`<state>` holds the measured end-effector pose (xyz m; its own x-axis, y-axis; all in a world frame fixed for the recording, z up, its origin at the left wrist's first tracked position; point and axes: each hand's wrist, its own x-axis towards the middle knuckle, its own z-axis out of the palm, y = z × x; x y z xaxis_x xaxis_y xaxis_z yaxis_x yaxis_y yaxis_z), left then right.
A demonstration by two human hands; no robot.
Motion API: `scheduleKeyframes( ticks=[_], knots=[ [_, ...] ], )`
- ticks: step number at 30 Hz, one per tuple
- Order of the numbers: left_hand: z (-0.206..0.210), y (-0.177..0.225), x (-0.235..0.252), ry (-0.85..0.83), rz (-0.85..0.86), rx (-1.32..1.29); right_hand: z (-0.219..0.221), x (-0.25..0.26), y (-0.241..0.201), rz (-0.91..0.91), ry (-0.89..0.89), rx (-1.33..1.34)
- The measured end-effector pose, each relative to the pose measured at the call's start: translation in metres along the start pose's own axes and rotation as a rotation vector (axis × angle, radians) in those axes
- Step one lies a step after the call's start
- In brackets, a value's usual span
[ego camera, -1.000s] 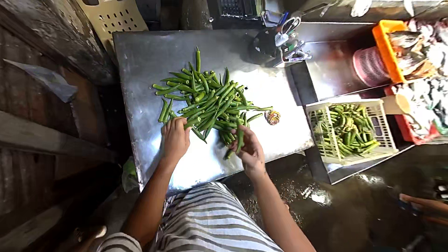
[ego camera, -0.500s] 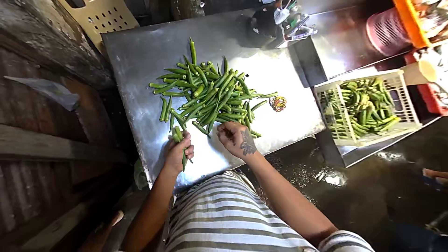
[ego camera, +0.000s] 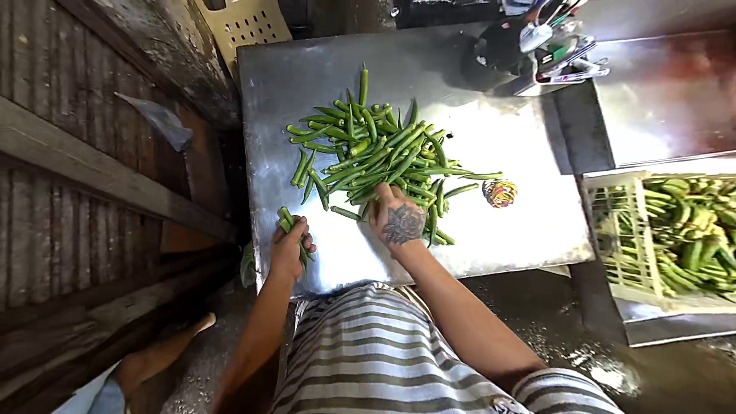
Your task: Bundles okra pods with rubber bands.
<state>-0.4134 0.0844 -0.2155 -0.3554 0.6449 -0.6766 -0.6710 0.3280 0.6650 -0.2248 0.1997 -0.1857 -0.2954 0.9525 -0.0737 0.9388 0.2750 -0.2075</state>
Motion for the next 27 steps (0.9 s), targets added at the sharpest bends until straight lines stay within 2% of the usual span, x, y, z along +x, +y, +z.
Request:
scheduleKeyframes(
  ticks=[6, 10, 13, 17, 22, 24, 27],
  knots=[
    [0.017, 0.002, -0.004, -0.007, 0.05, 0.011, 0.019, 0.018, 0.05, -0.273, 0.008, -0.04],
    [0.034, 0.009, -0.018, -0.046, 0.018, 0.048, 0.005, 0.0, 0.069, -0.164, 0.024, 0.142],
    [0.044, 0.015, -0.018, -0.065, 0.072, 0.146, -0.012, 0.012, 0.077, -0.113, 0.174, 0.271],
    [0.067, 0.02, -0.004, -0.122, 0.142, 0.243, -0.021, 0.054, 0.044, -0.233, 0.27, 0.306],
    [0.091, 0.02, 0.027, -0.123, 0.137, 0.076, 0.008, 0.116, -0.004, -0.388, 0.08, 0.134],
    [0.086, 0.026, 0.032, -0.14, 0.163, 0.031, -0.005, 0.108, -0.007, -0.421, 0.187, 0.216],
    [0.066, 0.029, 0.026, -0.257, 0.204, -0.01, -0.05, 0.069, -0.007, -0.5, 0.336, 0.408]
  ],
)
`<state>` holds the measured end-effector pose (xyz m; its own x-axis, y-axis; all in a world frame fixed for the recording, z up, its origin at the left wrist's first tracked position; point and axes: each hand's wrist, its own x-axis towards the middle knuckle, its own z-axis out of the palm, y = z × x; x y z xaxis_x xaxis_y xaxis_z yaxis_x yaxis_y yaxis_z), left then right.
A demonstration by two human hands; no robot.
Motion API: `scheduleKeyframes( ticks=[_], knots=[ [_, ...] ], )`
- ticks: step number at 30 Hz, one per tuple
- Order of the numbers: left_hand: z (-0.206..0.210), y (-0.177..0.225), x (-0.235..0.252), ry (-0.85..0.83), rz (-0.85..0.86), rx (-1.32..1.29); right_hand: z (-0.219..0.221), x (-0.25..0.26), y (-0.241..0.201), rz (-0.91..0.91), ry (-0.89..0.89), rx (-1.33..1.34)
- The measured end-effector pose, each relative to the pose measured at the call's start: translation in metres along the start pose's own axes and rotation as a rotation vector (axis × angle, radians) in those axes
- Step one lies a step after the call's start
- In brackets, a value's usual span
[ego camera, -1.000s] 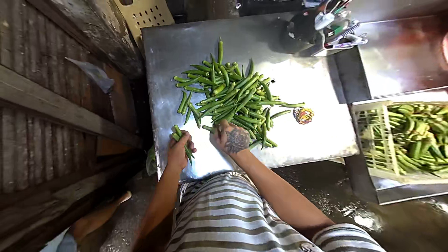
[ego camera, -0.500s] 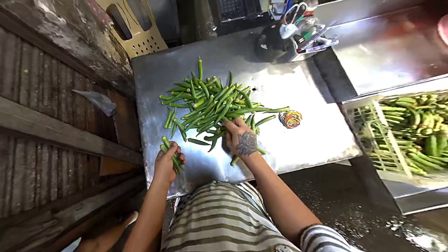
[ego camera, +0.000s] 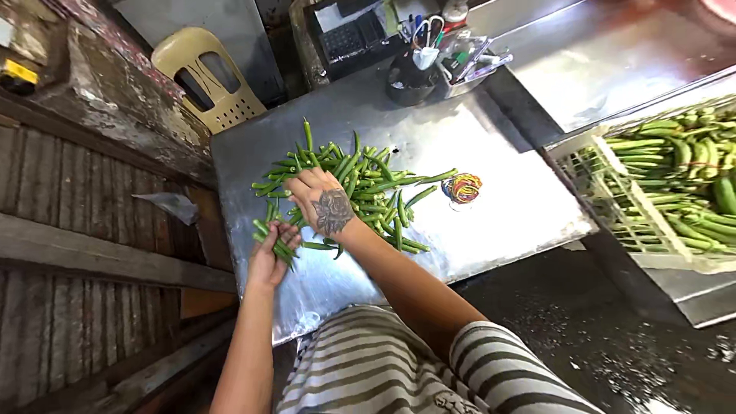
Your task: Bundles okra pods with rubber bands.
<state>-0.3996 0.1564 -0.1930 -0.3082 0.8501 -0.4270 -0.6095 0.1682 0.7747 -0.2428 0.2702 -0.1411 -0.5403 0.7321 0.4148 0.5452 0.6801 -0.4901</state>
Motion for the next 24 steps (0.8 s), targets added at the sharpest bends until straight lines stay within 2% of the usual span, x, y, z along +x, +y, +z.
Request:
scheduleKeyframes(
  ticks=[3, 5, 7, 11, 14, 21, 24],
  knots=[
    [-0.012, -0.006, -0.008, -0.136, -0.009, -0.159, -0.032, -0.015, -0.014, 0.041, -0.124, 0.304],
    [-0.01, -0.007, -0.011, -0.209, -0.059, -0.2, -0.037, -0.024, -0.003, 0.155, -0.246, 0.506],
    [-0.006, -0.009, -0.012, -0.244, -0.127, -0.195, -0.034, -0.038, 0.015, 0.256, -0.272, 0.57],
    [0.0, -0.024, -0.013, -0.243, -0.224, -0.078, -0.028, -0.072, 0.031, 0.442, -0.228, 0.54],
    [0.001, -0.037, -0.014, -0.229, -0.254, 0.062, -0.021, -0.088, 0.03, 0.508, -0.268, 0.526],
    [0.006, -0.059, -0.021, -0.174, -0.335, 0.213, 0.0, -0.126, 0.029, 0.457, -0.341, 0.41],
    [0.003, -0.059, -0.021, -0.216, -0.295, 0.243, -0.009, -0.131, 0.037, 0.491, -0.245, 0.39]
  ],
)
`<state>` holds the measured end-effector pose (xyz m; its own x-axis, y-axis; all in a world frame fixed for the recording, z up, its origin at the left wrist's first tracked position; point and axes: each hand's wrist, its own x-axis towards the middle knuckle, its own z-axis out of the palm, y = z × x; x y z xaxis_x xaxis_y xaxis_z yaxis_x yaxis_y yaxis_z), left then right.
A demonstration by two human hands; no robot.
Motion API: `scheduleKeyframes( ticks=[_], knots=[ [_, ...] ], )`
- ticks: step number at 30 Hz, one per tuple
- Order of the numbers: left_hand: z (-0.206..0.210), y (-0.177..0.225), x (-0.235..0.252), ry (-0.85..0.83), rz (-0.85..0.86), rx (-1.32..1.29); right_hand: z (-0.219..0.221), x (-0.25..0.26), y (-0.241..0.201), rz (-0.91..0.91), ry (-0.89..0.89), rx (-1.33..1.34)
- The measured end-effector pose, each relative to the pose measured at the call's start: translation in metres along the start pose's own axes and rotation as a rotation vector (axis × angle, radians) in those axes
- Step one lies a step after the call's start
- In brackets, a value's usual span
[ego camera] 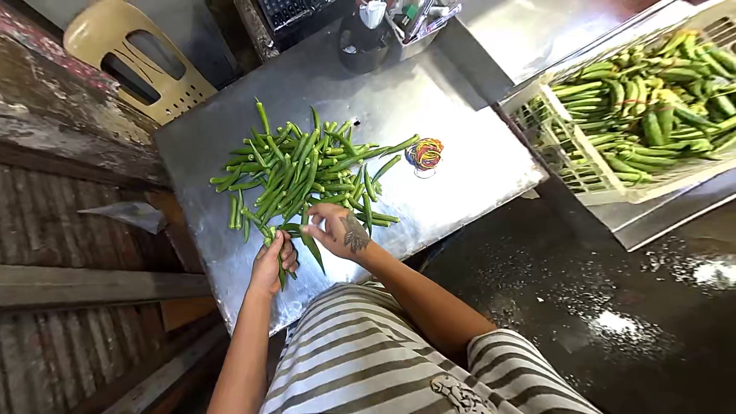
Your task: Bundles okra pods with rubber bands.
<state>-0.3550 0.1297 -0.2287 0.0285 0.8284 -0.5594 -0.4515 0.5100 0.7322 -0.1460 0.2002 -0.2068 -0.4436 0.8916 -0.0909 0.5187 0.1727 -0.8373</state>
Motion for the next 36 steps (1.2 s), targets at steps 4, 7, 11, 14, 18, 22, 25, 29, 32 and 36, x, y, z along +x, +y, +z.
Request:
scheduleKeyframes(
  ticks=[4, 7, 11, 14, 18, 22, 25, 29, 32, 36],
  knots=[
    [-0.004, 0.002, -0.005, -0.012, 0.029, -0.008, -0.052, -0.001, 0.033, 0.09, 0.338, -0.216],
    [-0.004, 0.003, -0.008, 0.043, -0.007, -0.032, -0.079, 0.0, 0.079, 0.077, 0.229, -0.434],
    [-0.004, 0.005, -0.002, 0.053, 0.011, -0.054, -0.087, 0.003, 0.118, -0.126, 0.087, -0.583],
    [-0.004, 0.007, -0.002, 0.05, 0.021, -0.069, -0.099, -0.004, 0.117, -0.252, 0.14, -0.568],
    [-0.008, 0.014, -0.009, 0.043, 0.054, -0.095, -0.115, -0.026, 0.093, -0.294, 0.178, -0.406],
    [-0.007, 0.013, -0.011, 0.017, 0.059, -0.116, -0.083, -0.045, 0.068, 0.039, 0.229, -0.248],
    [0.005, 0.01, -0.008, 0.0, 0.055, -0.131, -0.05, -0.043, 0.051, 0.395, 0.233, -0.255],
    [0.025, 0.012, -0.009, -0.032, 0.038, -0.057, -0.03, -0.033, 0.047, 0.518, 0.182, -0.31],
    [0.046, 0.015, -0.009, -0.114, 0.012, 0.028, -0.035, -0.034, 0.042, 0.422, 0.322, -0.205],
    [0.08, 0.009, -0.005, -0.186, -0.009, 0.054, -0.035, -0.037, 0.003, 0.306, 0.261, 0.088]
  ],
)
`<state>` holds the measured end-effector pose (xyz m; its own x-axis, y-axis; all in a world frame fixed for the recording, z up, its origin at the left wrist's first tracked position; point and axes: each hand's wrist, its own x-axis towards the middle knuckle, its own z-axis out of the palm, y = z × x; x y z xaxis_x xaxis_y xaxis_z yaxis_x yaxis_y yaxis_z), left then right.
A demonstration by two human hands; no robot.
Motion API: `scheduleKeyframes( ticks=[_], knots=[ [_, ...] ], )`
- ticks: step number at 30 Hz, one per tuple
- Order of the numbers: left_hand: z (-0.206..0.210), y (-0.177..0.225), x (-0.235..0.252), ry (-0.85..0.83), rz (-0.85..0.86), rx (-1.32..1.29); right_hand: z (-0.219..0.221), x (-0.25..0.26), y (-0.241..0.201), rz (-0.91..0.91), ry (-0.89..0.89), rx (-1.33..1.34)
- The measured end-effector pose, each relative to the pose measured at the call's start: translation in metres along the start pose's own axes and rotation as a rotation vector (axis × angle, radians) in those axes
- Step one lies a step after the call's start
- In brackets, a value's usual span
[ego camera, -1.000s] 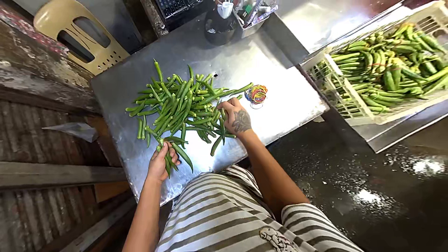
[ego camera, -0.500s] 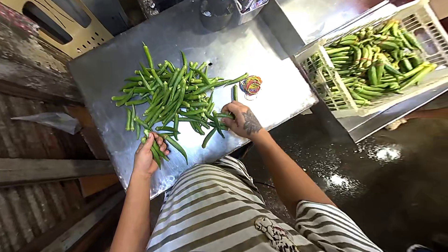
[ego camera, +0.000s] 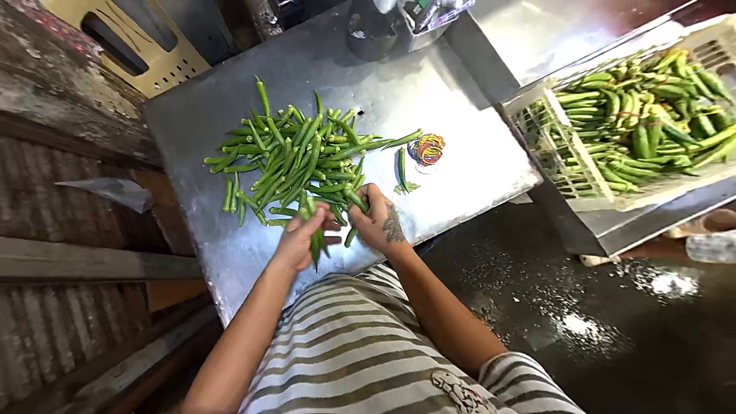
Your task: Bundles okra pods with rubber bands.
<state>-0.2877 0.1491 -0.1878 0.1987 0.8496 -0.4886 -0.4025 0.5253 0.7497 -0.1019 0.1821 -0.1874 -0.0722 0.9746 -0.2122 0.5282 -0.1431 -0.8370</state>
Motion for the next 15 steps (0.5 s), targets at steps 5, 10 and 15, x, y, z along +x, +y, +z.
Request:
scheduleKeyframes(
  ticks=[5, 10, 15],
  knots=[
    [0.024, -0.015, 0.022, 0.084, 0.03, -0.071, 0.014, -0.016, -0.018, -0.183, -0.025, -0.115],
    [0.029, -0.024, 0.026, 0.094, 0.051, -0.128, 0.024, -0.023, -0.009, -0.24, 0.146, -0.083],
    [0.026, -0.027, 0.022, 0.102, 0.088, -0.246, 0.029, -0.023, -0.005, -0.265, 0.177, -0.017]
  ],
)
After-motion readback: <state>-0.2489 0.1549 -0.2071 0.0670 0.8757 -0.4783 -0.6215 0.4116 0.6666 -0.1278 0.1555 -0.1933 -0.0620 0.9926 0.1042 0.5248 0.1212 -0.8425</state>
